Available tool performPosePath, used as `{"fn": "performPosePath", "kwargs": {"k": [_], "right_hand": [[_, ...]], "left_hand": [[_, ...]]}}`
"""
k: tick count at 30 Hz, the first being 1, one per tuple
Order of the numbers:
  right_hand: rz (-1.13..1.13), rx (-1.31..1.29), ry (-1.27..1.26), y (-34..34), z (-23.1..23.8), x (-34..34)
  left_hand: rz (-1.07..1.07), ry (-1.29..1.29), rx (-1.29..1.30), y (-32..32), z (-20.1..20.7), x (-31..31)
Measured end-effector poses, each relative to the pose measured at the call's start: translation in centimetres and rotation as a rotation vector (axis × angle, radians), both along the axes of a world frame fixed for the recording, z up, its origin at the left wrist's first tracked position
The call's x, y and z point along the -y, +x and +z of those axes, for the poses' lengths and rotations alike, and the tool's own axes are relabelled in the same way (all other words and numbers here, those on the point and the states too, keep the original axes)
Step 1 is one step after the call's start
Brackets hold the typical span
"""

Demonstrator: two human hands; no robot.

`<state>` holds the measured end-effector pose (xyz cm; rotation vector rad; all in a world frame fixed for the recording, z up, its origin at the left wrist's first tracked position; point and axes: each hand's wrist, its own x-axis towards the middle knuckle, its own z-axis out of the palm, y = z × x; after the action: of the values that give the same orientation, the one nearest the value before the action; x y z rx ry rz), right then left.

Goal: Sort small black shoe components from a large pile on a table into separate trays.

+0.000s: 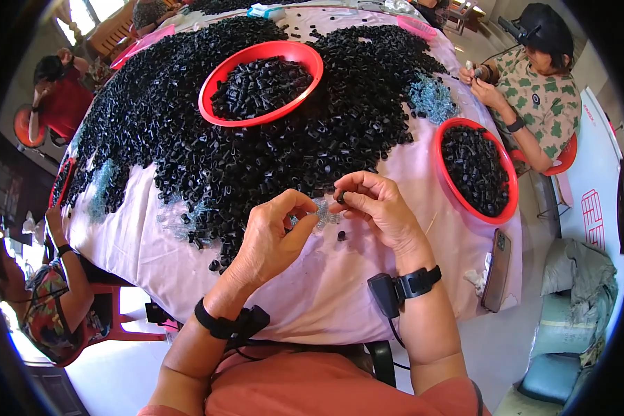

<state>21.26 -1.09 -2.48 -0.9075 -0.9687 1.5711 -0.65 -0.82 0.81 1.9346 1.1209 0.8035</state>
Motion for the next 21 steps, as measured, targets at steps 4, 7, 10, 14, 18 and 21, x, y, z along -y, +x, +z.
{"fn": "performPosePath", "kwargs": {"k": [4,7,10,14,18,21], "right_hand": [[0.026,0.037,-0.018,-0.2,0.1,0.1],[0.036,0.023,0.006,-0.5,0.6,0.2],[0.051,0.056,0.011,-0.6,0.6,0.3],[0.034,0.112,0.048,-0.4,0.3,0.3],[0.030,0.117,0.054,-0.3,0.0,0.2],[0.033,0.054,0.039,-0.5,-0.3,0.2]], "left_hand": [[0.019,-0.001,0.079,0.3,-0.4,0.1],[0.030,-0.006,0.094,0.4,-0.3,0.1],[0.047,-0.015,0.102,0.5,-0.3,0.0],[0.040,0.014,0.120,1.0,-0.4,0.0],[0.045,0.042,0.155,1.4,-0.2,-0.1],[0.054,0.035,0.157,1.7,-0.1,-0.3]]}}
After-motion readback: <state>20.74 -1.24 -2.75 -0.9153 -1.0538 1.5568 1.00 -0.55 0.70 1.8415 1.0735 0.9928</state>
